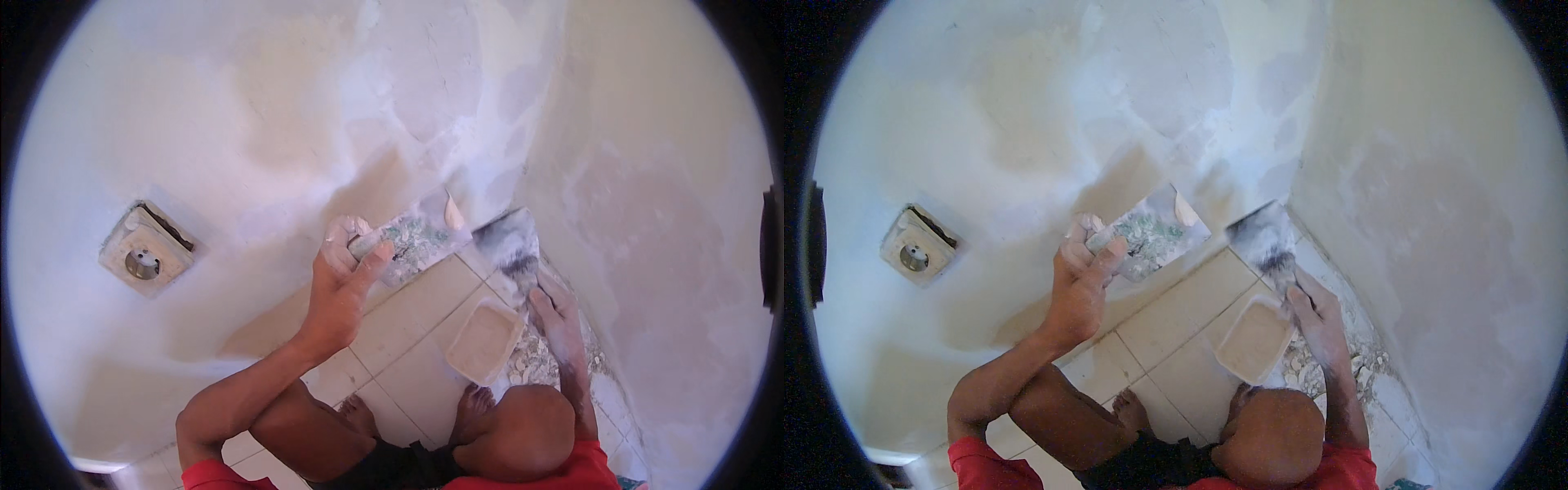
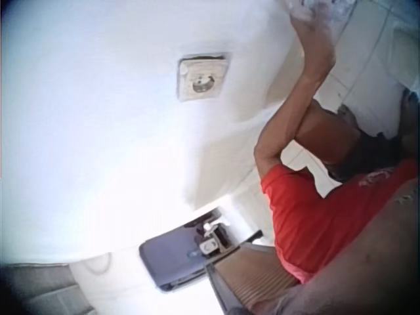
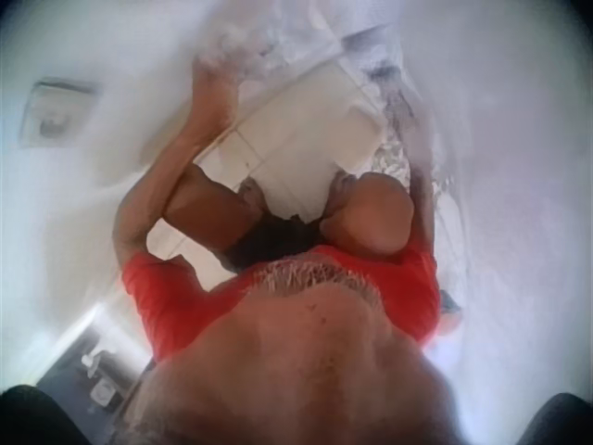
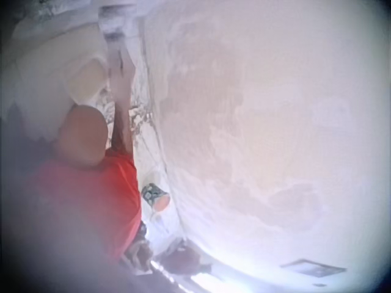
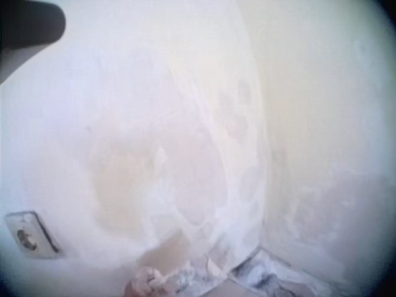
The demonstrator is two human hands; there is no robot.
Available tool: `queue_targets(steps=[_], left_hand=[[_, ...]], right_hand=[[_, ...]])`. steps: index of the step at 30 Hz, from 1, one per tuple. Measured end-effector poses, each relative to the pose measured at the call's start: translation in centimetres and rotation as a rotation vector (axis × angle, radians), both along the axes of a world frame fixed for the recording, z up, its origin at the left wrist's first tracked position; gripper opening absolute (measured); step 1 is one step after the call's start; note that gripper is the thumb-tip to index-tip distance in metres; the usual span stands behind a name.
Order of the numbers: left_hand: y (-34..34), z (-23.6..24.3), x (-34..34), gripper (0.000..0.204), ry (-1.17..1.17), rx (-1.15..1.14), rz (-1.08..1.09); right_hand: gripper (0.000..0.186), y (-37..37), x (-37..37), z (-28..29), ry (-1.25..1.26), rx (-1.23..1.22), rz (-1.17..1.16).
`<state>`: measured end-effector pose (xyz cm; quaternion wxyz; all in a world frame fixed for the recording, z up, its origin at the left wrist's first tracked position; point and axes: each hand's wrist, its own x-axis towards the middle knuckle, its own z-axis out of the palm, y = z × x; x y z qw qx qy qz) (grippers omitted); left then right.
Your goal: The person applies plaster to the wall using putty knives, scooping compound from a container, spreading it across the wall, and smoothing along the base of the wall.
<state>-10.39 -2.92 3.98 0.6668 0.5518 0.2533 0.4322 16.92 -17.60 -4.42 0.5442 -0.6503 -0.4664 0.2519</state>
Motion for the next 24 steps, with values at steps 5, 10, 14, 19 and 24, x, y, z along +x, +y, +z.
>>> queue_targets(steps=[5, 10, 14, 19, 24], left_hand=[[-0.6, -0.8, 0.8, 0.015, 0.431, 0.59, 0.106], [-0.2, -0.9, 1.1, 0.025, 0.412, 1.123, 0.004], [0.5, -0.7, -0.8, 0.026, 0.581, 1.253, 0.099], [0.8, -1.8, -1.8, 0.021, 0.601, 0.986, 0.117], [0.1, -0.8, -1.9, 0.018, 0.764, 1.0, -0.044]], right_hand=[[0.037, -3.4, 0.3, 2.3, 0.723, -0.355, 0.351], [0.031, -2.8, -1.4, 4.1, 0.962, -0.264, 0.348], [0.029, -2.6, -0.5, 3.5, 0.907, -0.014, 0.4], [0.035, 0.2, 0.1, 8.4, 0.525, 0.14, 0.135], [0.045, 4.5, 0.3, 14.9, -0.182, 0.327, -0.08]])
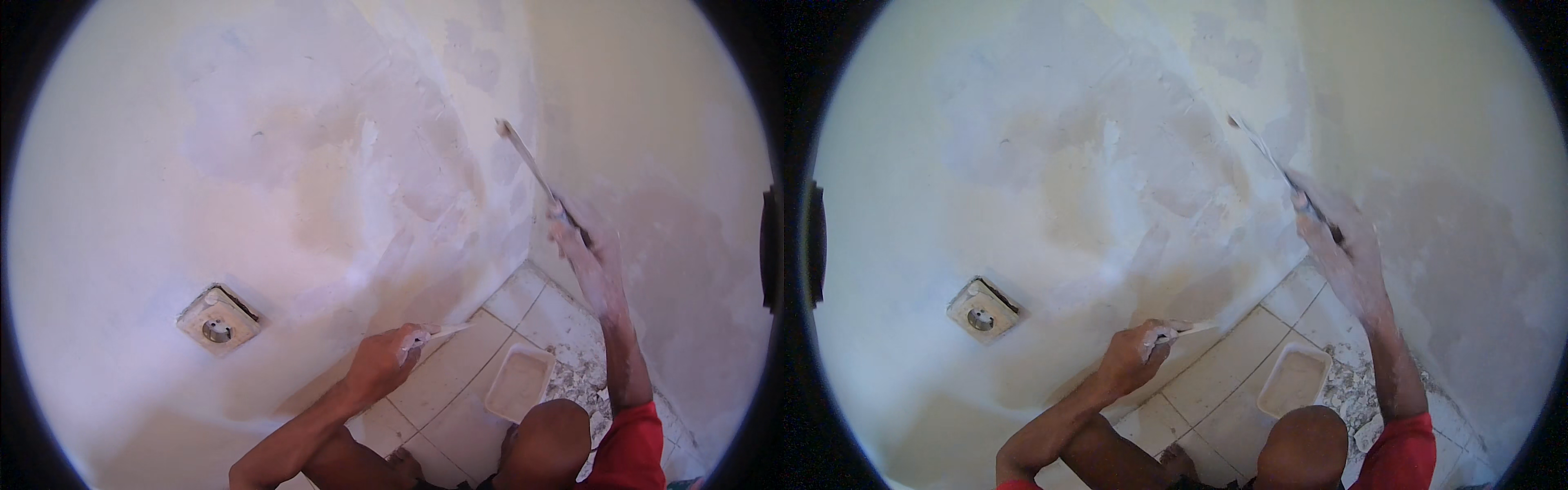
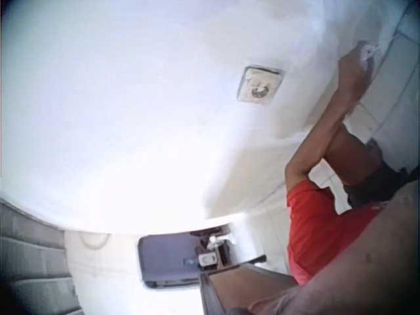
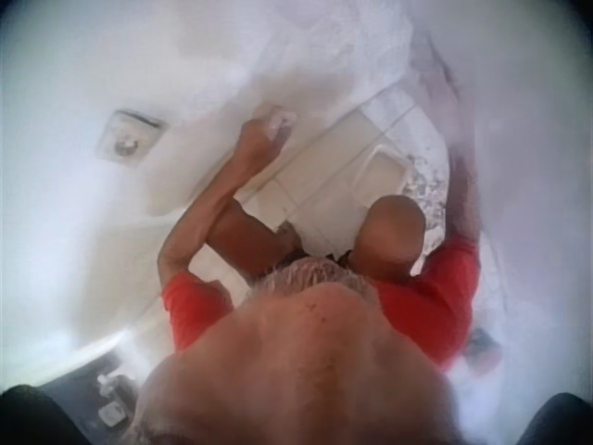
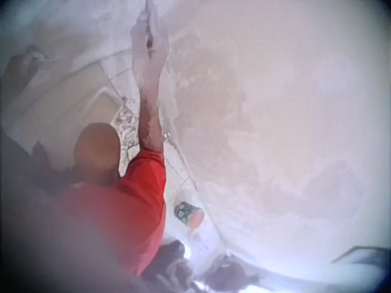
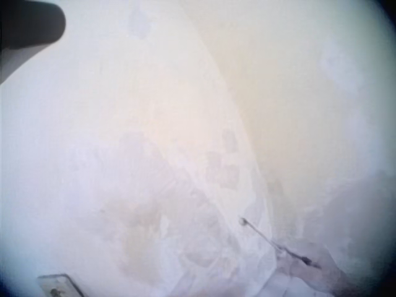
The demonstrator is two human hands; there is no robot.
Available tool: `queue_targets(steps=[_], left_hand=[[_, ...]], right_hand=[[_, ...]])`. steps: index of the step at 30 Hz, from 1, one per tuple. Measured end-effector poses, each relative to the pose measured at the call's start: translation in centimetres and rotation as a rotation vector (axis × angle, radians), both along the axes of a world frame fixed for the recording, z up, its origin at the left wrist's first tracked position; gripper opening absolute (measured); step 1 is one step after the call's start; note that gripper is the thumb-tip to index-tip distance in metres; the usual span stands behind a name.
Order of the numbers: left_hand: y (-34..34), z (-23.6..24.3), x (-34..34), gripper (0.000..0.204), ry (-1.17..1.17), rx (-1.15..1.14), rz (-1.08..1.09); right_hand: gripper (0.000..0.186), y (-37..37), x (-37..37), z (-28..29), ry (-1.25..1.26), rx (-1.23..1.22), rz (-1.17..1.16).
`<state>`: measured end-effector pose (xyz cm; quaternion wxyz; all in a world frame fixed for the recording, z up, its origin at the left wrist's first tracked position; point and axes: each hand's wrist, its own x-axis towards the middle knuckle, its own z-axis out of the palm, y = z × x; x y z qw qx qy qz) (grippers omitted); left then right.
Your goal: The person applies plaster to the wall using putty knives, scooping compound from a container, spreading it across the wall, and smoothing along the base of the wall.
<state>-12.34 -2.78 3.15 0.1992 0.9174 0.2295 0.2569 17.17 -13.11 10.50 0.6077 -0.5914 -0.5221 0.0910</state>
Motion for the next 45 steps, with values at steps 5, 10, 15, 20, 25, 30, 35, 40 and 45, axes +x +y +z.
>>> queue_targets(steps=[5, 10, 15, 20, 25, 30, 35, 40, 45], left_hand=[[0.1, -0.5, -0.8, 0.02, 0.069, 0.025, -0.033], [-0.2, -0.2, -1.6, 0.021, 0.201, 0.036, -0.03], [0.3, -1.3, -2.0, 0.022, 0.24, 0.055, -0.084], [0.2, -1.2, -1.1, 0.025, 0.325, 0.051, -0.108], [-0.2, -0.3, -0.5, 0.025, 0.492, -0.038, -0.074], [0.4, -0.9, -0.6, 0.024, 0.379, -0.039, -0.092], [0.5, -0.7, -0.4, 0.024, 0.336, -0.052, -0.104], [1.2, -1.5, -0.2, 0.023, 0.295, -0.041, -0.135], [1.8, -2.0, -0.4, 0.023, 0.307, -0.063, -0.131]], right_hand=[[0.05, 4.3, 1.6, 4.6, -0.491, 0.201, -0.129], [0.064, 7.6, 4.9, 7.6, -0.745, 0.326, -0.068], [0.078, 7.5, 6.3, 10.0, -1.139, 0.441, -0.142], [0.081, 8.5, 6.8, 9.6, -1.193, 0.523, -0.206], [0.075, 9.5, 6.3, 9.8, -1.197, 0.565, -0.211], [0.063, 10.1, 5.7, 10.5, -1.372, 0.535, -0.278], [0.067, 10.0, 4.5, 10.3, -1.407, 0.548, -0.288], [0.067, 10.3, 4.1, 10.6, -1.492, 0.583, -0.348], [0.063, 11.2, 4.0, 11.0, -1.495, 0.604, -0.292]])
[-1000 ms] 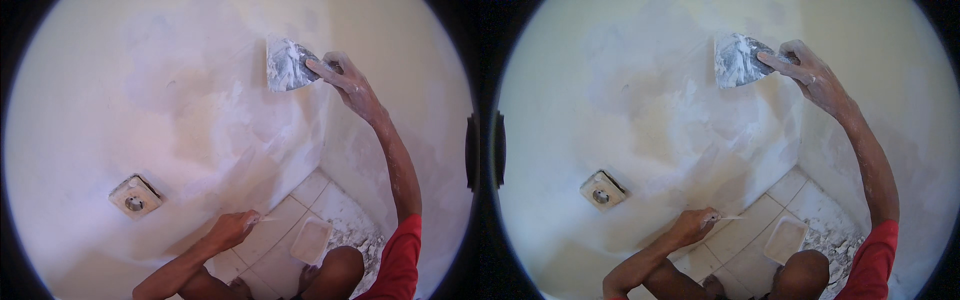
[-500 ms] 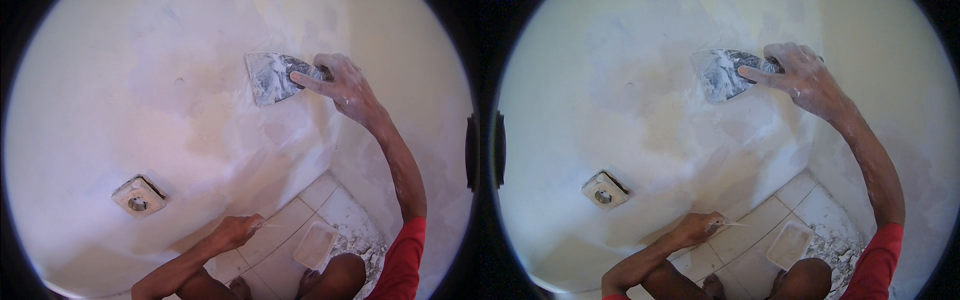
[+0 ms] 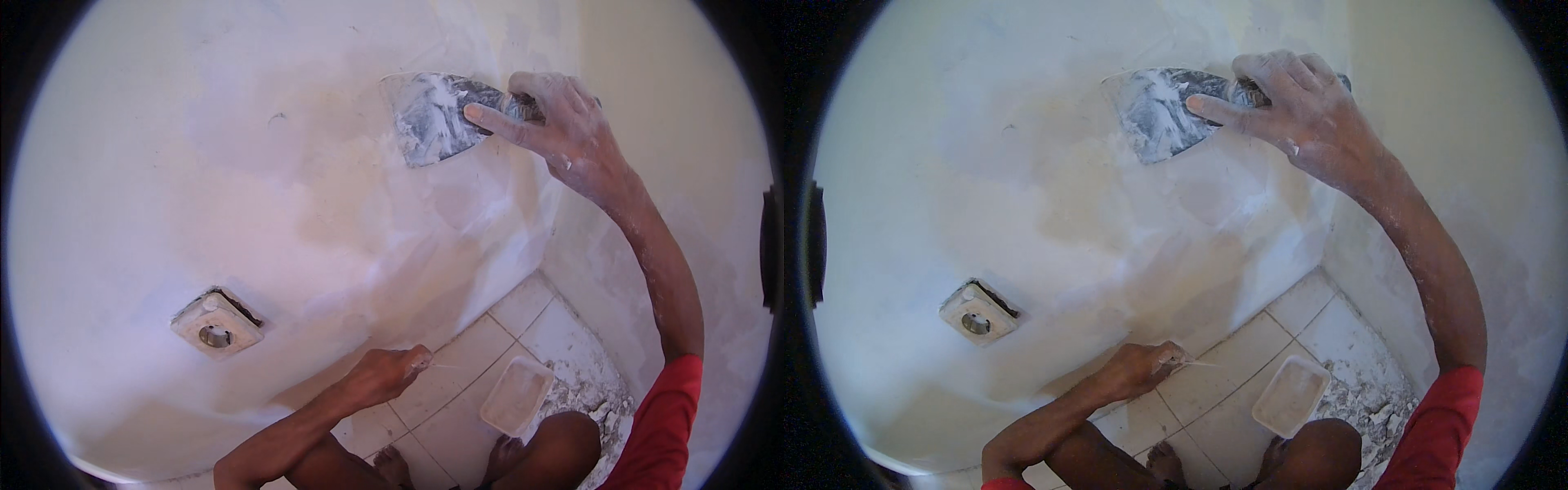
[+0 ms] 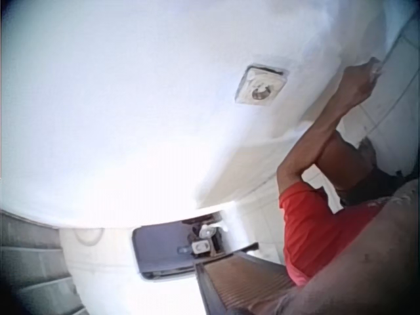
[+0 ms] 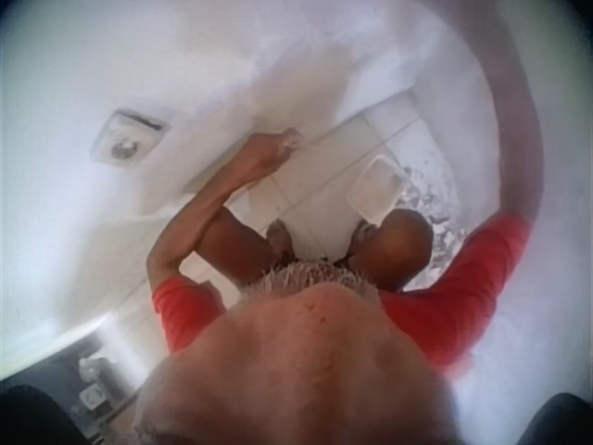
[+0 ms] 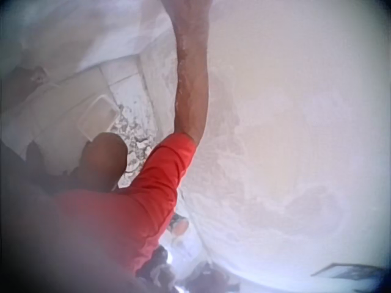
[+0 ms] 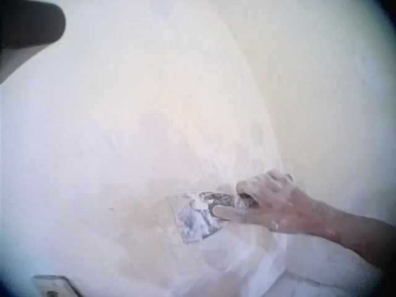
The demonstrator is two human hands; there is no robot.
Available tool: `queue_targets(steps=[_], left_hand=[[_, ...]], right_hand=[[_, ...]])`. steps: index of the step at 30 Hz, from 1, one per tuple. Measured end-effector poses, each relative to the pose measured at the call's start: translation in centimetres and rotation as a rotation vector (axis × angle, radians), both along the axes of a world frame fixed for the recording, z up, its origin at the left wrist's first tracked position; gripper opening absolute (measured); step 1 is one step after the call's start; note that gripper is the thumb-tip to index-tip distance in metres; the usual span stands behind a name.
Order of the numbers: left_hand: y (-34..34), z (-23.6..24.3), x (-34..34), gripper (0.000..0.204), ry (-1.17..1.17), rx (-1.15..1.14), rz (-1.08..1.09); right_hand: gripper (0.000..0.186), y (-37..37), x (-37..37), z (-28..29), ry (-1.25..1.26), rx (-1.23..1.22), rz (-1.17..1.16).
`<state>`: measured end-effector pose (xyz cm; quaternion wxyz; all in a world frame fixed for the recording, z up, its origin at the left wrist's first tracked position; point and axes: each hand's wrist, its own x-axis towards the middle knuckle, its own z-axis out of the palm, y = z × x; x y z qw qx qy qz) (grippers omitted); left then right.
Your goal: The person applies plaster to the wall using putty knives, scooping compound from a container, spreading it across the wall, and smoothing along the base of the wall.
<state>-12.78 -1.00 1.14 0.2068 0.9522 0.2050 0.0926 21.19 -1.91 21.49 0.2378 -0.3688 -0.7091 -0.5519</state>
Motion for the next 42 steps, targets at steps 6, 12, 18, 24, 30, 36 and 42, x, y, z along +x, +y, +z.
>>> queue_targets(steps=[6, 12, 18, 24, 30, 36, 42], left_hand=[[0.6, -0.5, -0.8, 0.021, -0.021, -0.035, 0.009], [1.1, -0.7, -1.7, 0.021, 0.016, -0.047, 0.032], [1.4, -1.2, -1.9, 0.02, 0.022, -0.071, 0.047], [0.1, 0.2, -2.6, 0.02, 0.021, -0.079, 0.076], [-0.7, 0.2, -1.9, 0.023, -0.167, -0.245, 0.354], [-1.3, 2.6, 2.2, 0.022, -0.983, -1.367, 0.395], [-1.7, 3.1, 5.1, 0.021, -1.099, -1.562, 0.335]], right_hand=[[0.061, 2.3, 0.8, -0.2, 0.044, -0.034, -0.033], [0.079, 4.3, 2.3, 0.2, 0.089, -0.08, 0.006], [0.073, 5.5, 6.0, -0.2, 0.094, -0.092, -0.109], [0.076, 2.7, 9.6, -2.9, 0.229, -0.112, -0.138], [0.039, -5.5, 3.9, -11.8, 1.45, -0.703, 0.231], [0.046, -12.0, -2.4, -16.6, 1.879, -1.234, 0.819], [0.041, -12.4, -4.2, -18.8, 1.312, -0.998, 0.797]])
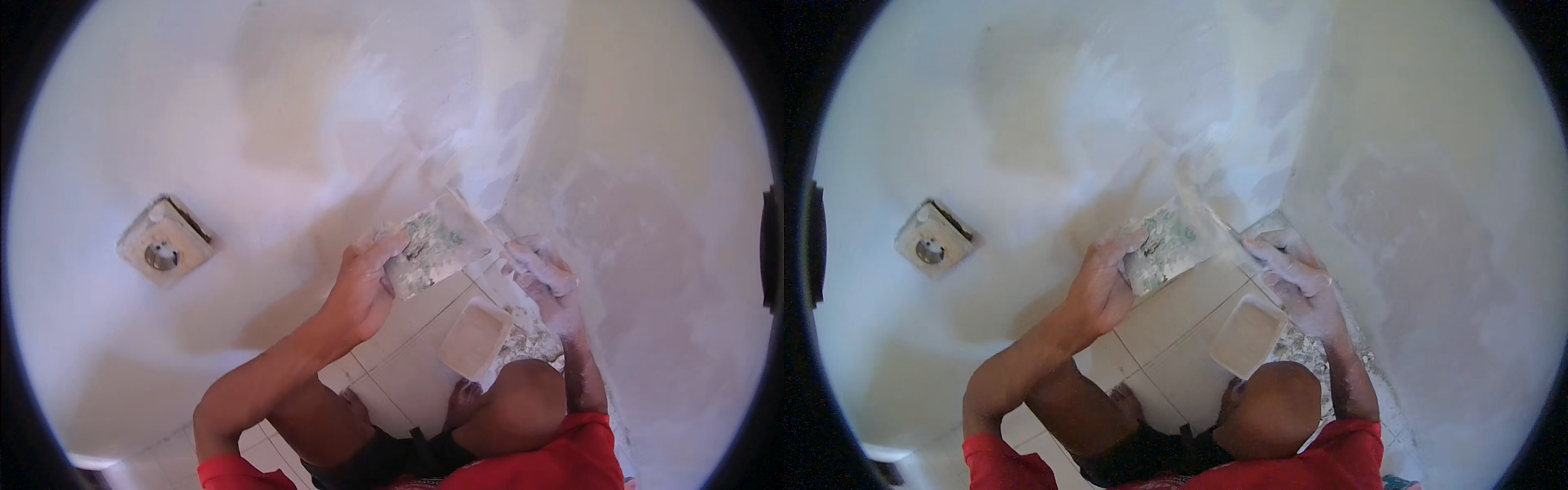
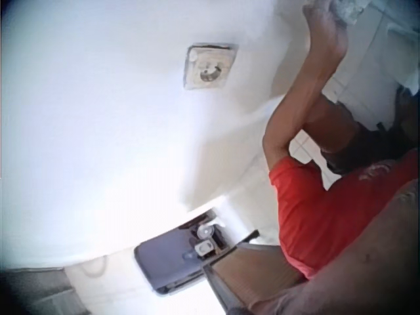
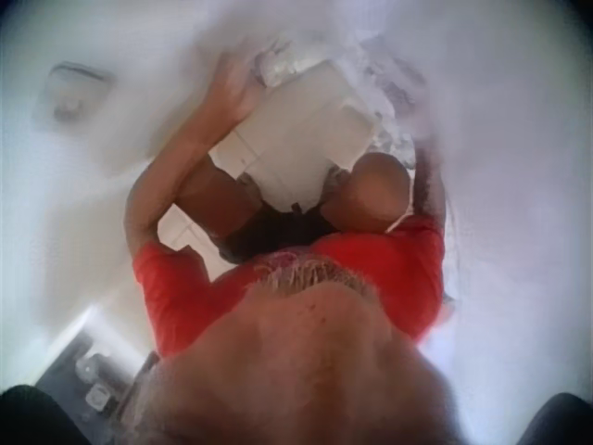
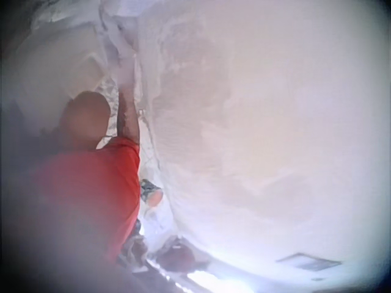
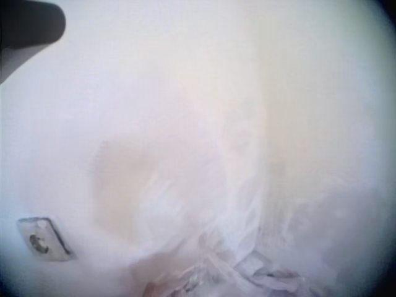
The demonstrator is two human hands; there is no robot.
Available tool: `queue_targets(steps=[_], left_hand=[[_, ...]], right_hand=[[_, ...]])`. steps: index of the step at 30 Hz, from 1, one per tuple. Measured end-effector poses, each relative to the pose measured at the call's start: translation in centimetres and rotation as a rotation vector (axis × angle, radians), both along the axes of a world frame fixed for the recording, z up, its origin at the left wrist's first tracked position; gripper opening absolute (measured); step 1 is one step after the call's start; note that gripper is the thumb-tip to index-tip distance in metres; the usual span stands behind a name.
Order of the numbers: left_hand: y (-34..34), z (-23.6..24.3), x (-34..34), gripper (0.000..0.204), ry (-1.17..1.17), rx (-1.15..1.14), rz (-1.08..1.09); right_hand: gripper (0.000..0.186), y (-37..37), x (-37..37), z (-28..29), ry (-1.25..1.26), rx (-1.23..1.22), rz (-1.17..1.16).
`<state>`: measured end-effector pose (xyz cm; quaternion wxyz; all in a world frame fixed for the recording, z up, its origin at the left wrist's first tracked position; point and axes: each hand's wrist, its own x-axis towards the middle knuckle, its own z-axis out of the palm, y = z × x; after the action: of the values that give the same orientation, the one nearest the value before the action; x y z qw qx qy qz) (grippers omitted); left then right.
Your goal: The person applies plaster to the wall using putty knives, scooping compound from a container, spreading it across the wall, and smoothing along the base of the wall.
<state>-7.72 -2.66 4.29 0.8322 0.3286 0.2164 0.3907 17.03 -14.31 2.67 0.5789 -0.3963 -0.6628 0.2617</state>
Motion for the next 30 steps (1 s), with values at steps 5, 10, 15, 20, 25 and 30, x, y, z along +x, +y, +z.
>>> queue_targets(steps=[5, 10, 15, 20, 25, 30], left_hand=[[0.1, -0.6, 0.1, 0.02, -0.043, 0.136, 0.097], [-0.1, 0.4, -0.7, 0.022, 0.009, 0.233, 0.135], [0.0, 1.2, -0.8, 0.019, 0.14, 0.414, 0.185], [0.4, 0.2, -0.6, 0.016, 0.488, 0.878, 0.349], [0.4, -1.3, -0.4, 0.023, 0.463, 1.279, 0.192], [1.5, -2.0, -2.0, 0.036, 0.631, 1.629, 0.255]], right_hand=[[0.056, -0.1, -0.1, -0.4, -0.578, 0.082, -0.369], [0.052, 0.3, 2.4, -2.9, -0.669, -0.023, -0.506], [0.04, -2.0, 5.2, -4.3, -0.561, -0.025, -0.6], [0.039, -6.2, 1.2, 0.7, 0.65, -0.711, -0.135], [0.034, -5.1, -0.5, 0.6, 0.765, -0.818, 0.052], [0.036, -5.6, 1.6, 0.1, 0.817, -0.54, 0.284]])
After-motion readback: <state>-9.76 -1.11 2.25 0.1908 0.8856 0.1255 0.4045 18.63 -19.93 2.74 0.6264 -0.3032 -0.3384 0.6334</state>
